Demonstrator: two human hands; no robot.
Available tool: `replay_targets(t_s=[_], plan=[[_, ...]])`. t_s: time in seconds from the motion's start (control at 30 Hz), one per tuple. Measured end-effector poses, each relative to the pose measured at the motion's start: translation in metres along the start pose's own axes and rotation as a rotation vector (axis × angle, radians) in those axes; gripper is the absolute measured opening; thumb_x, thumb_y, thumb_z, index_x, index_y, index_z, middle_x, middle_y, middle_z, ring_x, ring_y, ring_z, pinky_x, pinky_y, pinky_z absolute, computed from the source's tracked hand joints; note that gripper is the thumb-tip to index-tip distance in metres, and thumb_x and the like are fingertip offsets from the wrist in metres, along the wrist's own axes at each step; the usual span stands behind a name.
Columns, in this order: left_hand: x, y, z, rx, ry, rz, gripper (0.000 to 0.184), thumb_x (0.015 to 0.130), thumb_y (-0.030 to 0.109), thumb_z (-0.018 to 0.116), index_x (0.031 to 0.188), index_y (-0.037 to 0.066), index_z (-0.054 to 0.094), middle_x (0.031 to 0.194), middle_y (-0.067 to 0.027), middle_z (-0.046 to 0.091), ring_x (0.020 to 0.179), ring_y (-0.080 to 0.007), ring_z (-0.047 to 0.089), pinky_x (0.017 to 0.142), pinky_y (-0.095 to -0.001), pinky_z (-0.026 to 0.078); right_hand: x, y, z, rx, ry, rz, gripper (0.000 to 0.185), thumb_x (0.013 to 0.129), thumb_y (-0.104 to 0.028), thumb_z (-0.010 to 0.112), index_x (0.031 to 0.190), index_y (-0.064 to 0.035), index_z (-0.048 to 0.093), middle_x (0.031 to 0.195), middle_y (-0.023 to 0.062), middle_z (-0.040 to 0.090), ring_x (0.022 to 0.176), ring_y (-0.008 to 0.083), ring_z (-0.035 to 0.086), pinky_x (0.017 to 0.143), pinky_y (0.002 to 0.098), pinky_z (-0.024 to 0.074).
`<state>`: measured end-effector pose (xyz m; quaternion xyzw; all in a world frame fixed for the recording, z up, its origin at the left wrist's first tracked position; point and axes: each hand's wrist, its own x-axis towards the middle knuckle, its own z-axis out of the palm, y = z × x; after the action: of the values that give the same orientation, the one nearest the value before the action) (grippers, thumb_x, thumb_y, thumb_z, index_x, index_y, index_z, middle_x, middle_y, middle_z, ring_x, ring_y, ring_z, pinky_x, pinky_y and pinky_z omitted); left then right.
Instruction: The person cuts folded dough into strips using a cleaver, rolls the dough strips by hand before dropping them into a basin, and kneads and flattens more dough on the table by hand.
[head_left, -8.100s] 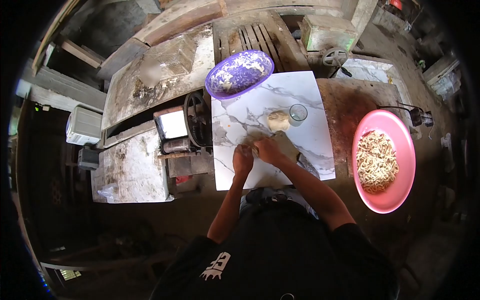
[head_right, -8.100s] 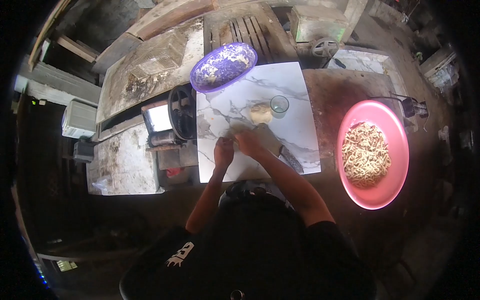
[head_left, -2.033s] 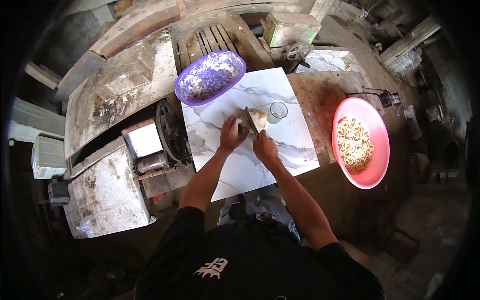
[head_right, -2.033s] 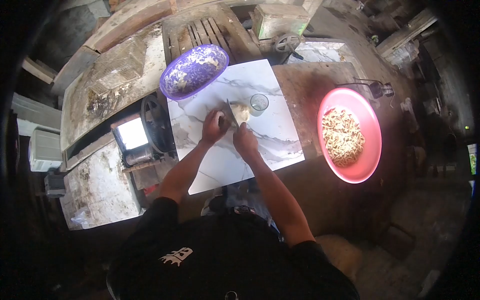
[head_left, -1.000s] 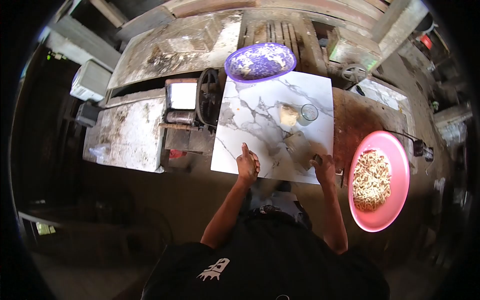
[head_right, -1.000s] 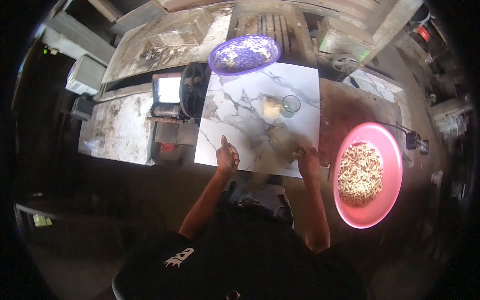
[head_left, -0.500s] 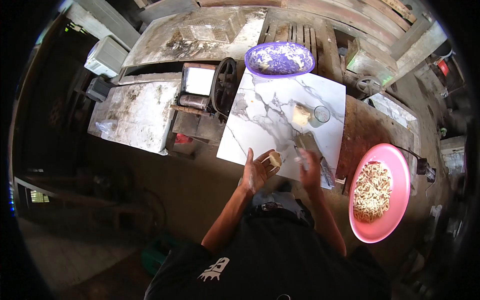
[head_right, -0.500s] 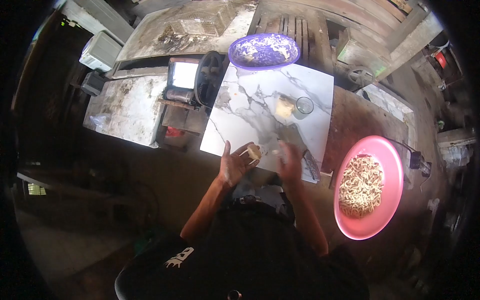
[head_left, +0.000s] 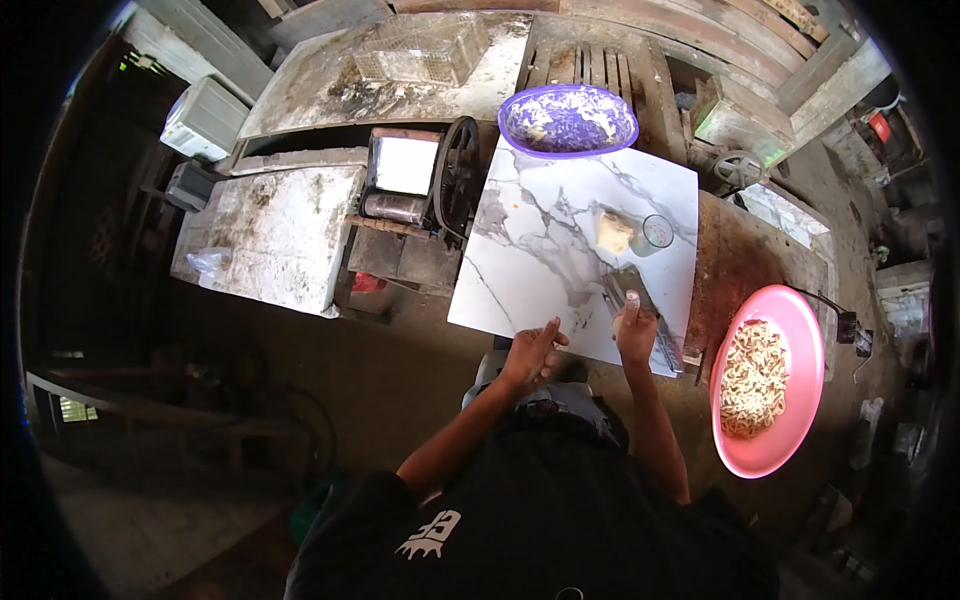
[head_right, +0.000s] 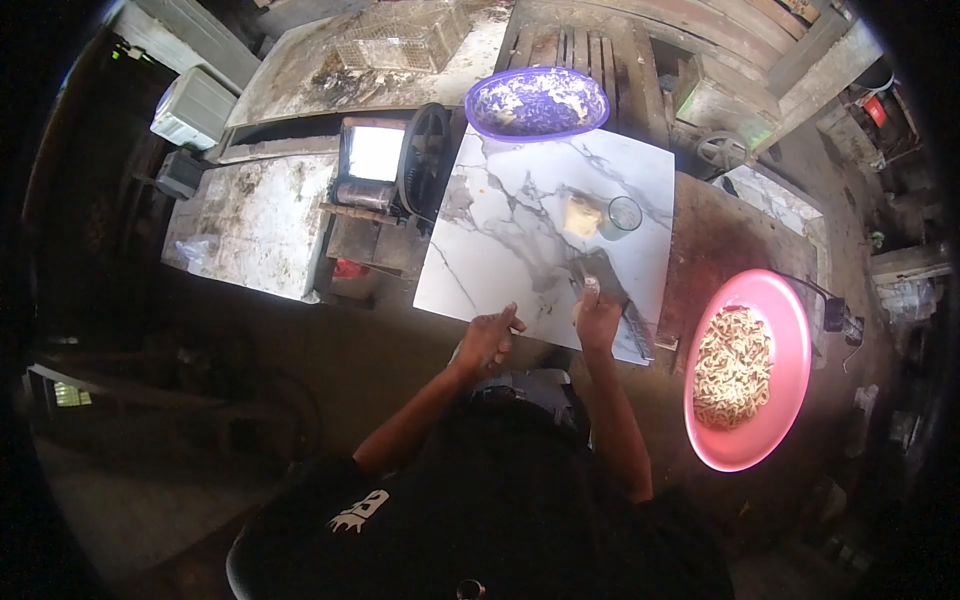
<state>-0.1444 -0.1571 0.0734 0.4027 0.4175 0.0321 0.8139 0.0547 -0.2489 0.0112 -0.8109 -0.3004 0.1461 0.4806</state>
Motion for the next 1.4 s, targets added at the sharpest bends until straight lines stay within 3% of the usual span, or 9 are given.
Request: replay_targets(t_s=[0.2,0.27,0.33,0.43,0.57,0.77,0.97,1.23,1.4], plan=[[0.025,0.014,-0.012,-0.114,0.14,0.005,0.058,0.097,0.057,0.045,0.078,0.004,0.058,0.061,-0.0003,0.052,0.05,-0.0084,0.049,0.046,-0.0261,0.039,-0.013,-0.051,0.02,0.372,0.027,0.327,0.065,0.102,-0.051,0.035,0.069,0.0011,0.056,0.057,0.0078,0.055,0.044,0.0167,0.051,0.046,0.0315,0.043],[0.033,0.02,0.002,-0.115,0.125,0.042,0.056,0.098,0.055,0.046,0.079,0.003,0.058,0.061,-0.0004,0.053,0.049,-0.0091,0.049,0.046,-0.025,0.041,-0.015,-0.04,0.04,0.492,-0.07,0.187,0.066,0.103,-0.051,0.028,0.099,0.0036,0.065,0.088,0.0126,0.069,0.078,0.0224,0.064,0.069,0.0384,0.0497],[0.034,0.03,0.026,-0.428,0.224,0.18,0.055,0.101,0.052,0.038,0.087,0.002,0.059,0.068,-0.0027,0.057,0.061,-0.0117,0.056,0.056,-0.026,0.046,-0.026,-0.076,0.05,0.449,-0.136,0.131,0.065,0.103,-0.05,0.027,0.107,0.0034,0.063,0.103,0.0151,0.066,0.09,0.0242,0.063,0.079,0.0374,0.0491],[0.031,0.039,0.014,-0.14,0.175,0.375,0.054,0.104,0.048,0.033,0.092,0.002,0.059,0.078,-0.005,0.059,0.072,-0.0151,0.06,0.067,-0.0279,0.049,-0.039,-0.103,0.064,0.243,-0.163,-0.073,0.061,0.103,-0.048,0.028,0.12,0.0025,0.059,0.123,0.0188,0.06,0.109,0.0288,0.06,0.092,0.0364,0.0472],[0.054,0.04,-0.023,-0.043,0.235,0.172,0.06,0.102,0.051,0.035,0.069,0.004,0.05,0.052,-0.0048,0.049,0.042,-0.0133,0.046,0.04,-0.0286,0.037,-0.044,-0.122,0.066,0.158,-0.048,-0.13,0.043,0.101,-0.033,0.044,0.122,0.0003,0.06,0.132,0.0215,0.056,0.124,0.0343,0.053,0.101,0.0375,0.0423],[0.074,0.05,-0.04,-0.105,0.092,0.121,0.067,0.099,0.062,0.026,0.066,0.008,0.047,0.048,-0.0032,0.044,0.035,-0.0136,0.041,0.034,-0.0292,0.031,-0.04,-0.119,0.055,0.192,-0.152,-0.018,0.034,0.085,-0.011,0.07,0.118,-0.0046,0.064,0.12,0.0177,0.059,0.111,0.0299,0.057,0.093,0.0384,0.0456],[0.056,0.074,-0.035,-0.35,-0.277,0.056,0.065,0.101,0.058,0.024,0.108,0.002,0.056,0.092,-0.0096,0.062,0.075,-0.0155,0.057,0.074,-0.0273,0.05,-0.037,-0.133,0.051,-0.212,0.075,-0.166,0.038,0.079,-0.012,0.075,0.115,-0.0052,0.065,0.098,0.0141,0.061,0.088,0.0269,0.061,0.078,0.0356,0.0504],[0.052,0.076,-0.047,-0.037,-0.332,0.223,0.048,0.098,0.011,0.055,0.142,-0.001,0.039,0.108,-0.0102,0.063,0.097,-0.0114,0.062,0.091,-0.0296,0.053,-0.031,-0.118,0.054,0.405,-0.016,0.239,0.036,0.085,-0.01,0.073,0.118,0.0002,0.062,0.101,0.0073,0.067,0.085,0.0149,0.063,0.072,0.0273,0.0506],[0.046,0.08,-0.061,0.267,-0.339,0.396,0.055,0.097,0.009,0.054,0.146,-0.002,0.031,0.111,-0.0151,0.063,0.095,-0.0145,0.064,0.088,-0.0305,0.053,-0.021,-0.125,0.053,0.467,-0.081,0.242,0.031,0.085,-0.01,0.072,0.114,-0.0008,0.064,0.092,0.0077,0.068,0.081,0.015,0.064,0.07,0.0276,0.0519]])
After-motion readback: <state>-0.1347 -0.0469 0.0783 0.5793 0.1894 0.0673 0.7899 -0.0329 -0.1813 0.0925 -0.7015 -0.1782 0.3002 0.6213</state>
